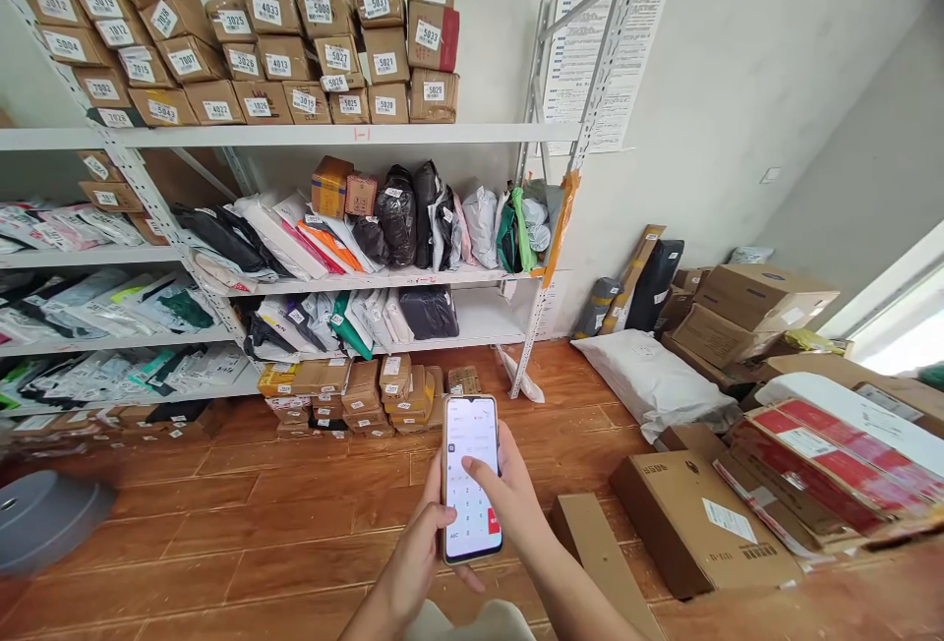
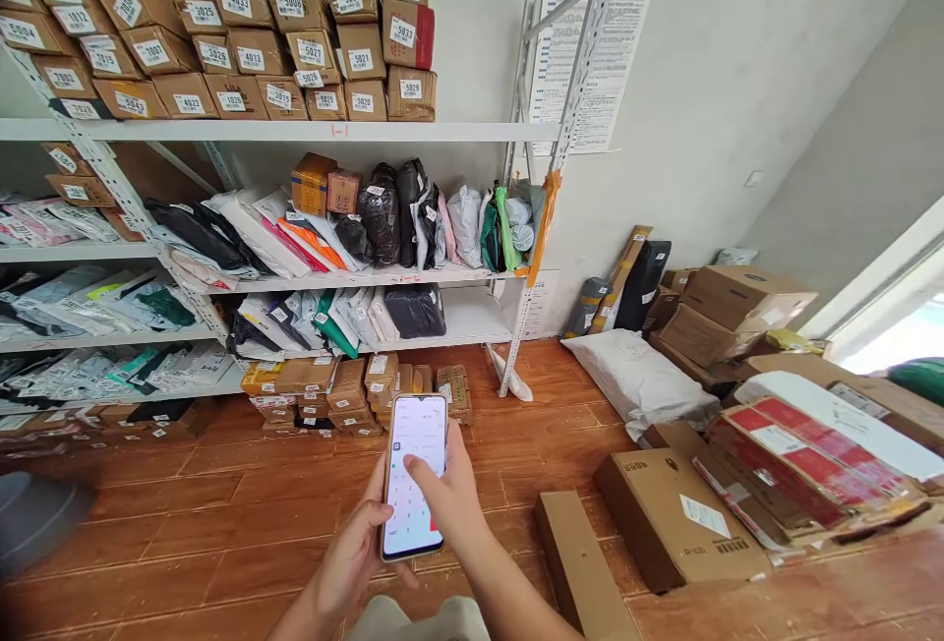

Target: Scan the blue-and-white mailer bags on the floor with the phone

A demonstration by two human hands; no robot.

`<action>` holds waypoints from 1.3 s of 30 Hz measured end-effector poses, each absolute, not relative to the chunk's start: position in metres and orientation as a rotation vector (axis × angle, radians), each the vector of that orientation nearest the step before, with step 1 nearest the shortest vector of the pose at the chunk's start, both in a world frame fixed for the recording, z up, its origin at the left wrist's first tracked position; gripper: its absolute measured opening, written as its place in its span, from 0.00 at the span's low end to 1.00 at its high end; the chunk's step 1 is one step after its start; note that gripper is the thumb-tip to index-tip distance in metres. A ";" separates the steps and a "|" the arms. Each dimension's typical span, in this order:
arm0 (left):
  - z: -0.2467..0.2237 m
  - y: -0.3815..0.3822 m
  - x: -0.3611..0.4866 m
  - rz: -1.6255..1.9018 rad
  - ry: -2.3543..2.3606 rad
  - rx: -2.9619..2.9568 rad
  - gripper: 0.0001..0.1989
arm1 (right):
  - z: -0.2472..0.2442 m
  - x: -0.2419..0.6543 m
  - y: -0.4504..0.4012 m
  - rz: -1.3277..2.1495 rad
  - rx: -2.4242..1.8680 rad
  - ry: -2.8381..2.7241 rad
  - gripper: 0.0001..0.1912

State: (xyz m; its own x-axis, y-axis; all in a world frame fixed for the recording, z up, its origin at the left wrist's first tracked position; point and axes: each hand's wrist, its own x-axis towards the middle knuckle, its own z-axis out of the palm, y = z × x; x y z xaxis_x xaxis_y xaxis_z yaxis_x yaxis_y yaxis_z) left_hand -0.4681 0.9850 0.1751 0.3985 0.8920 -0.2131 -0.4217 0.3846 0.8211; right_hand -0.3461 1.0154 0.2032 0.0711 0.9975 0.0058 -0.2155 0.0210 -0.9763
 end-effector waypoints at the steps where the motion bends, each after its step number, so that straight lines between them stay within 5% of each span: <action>1: 0.177 0.984 -0.467 0.941 0.754 0.751 0.45 | 0.203 -0.345 1.015 1.258 -1.058 -0.987 0.18; 16: 0.164 0.987 -0.472 0.952 0.709 0.693 0.40 | 0.191 -0.302 0.998 1.540 -0.817 -1.365 0.26; 25: 0.167 0.989 -0.471 0.918 0.653 0.705 0.35 | 0.190 -0.304 0.998 1.479 -0.880 -1.314 0.16; 32: 0.170 0.989 -0.470 0.931 0.704 0.713 0.38 | 0.187 -0.308 0.995 1.499 -0.830 -1.351 0.26; 39: 0.165 0.990 -0.470 0.935 0.717 0.684 0.42 | 0.187 -0.316 1.005 1.420 -0.978 -1.085 0.23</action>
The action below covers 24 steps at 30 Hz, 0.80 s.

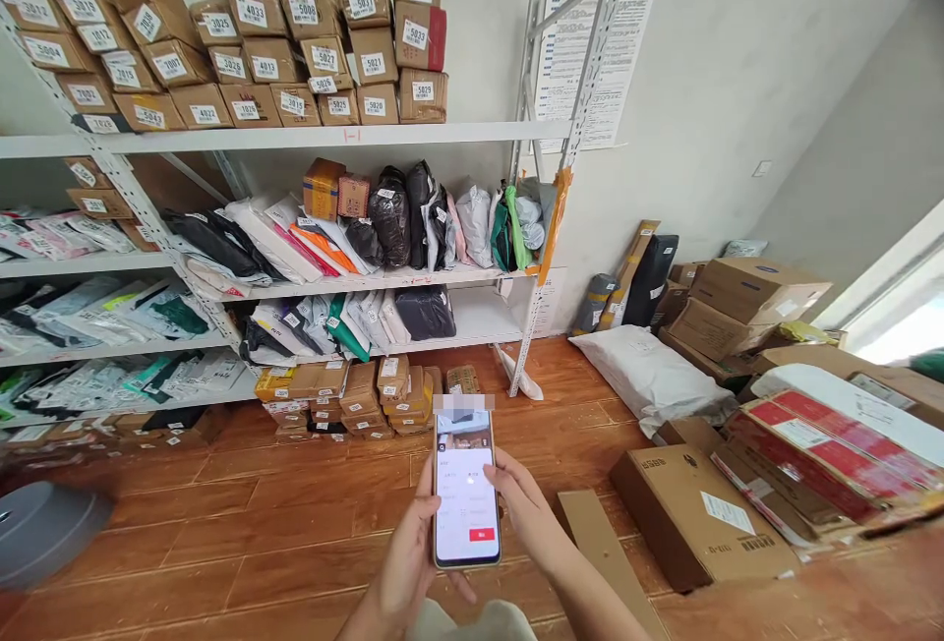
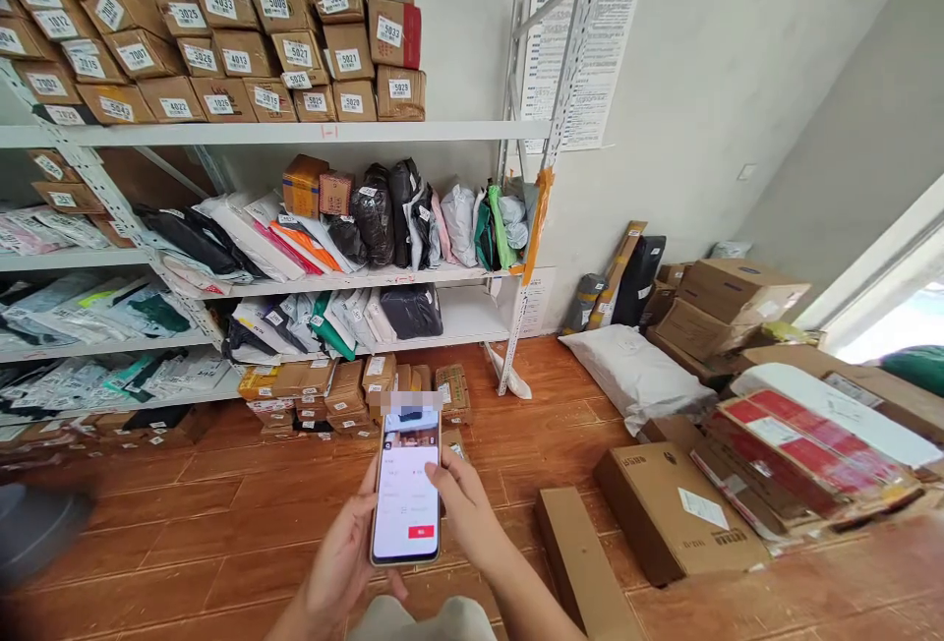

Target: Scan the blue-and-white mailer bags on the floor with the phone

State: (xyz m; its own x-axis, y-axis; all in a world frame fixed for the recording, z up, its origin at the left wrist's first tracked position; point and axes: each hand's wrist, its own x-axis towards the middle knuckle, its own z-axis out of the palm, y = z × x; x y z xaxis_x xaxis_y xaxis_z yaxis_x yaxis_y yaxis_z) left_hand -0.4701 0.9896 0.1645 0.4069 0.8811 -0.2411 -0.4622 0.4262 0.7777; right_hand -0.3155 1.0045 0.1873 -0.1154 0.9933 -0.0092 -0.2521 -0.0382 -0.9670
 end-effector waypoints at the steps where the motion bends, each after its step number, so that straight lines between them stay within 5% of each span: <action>1: 0.164 0.989 -0.470 0.929 0.705 0.686 0.42 | 0.187 -0.317 1.007 1.401 -1.000 -1.047 0.24; 20: 0.148 1.008 -0.470 0.942 0.634 0.591 0.40 | 0.156 -0.323 1.011 1.468 -0.846 -1.063 0.23; 24: 0.135 1.027 -0.462 0.879 0.670 0.728 0.40 | 0.134 -0.325 1.021 1.459 -0.771 -1.030 0.34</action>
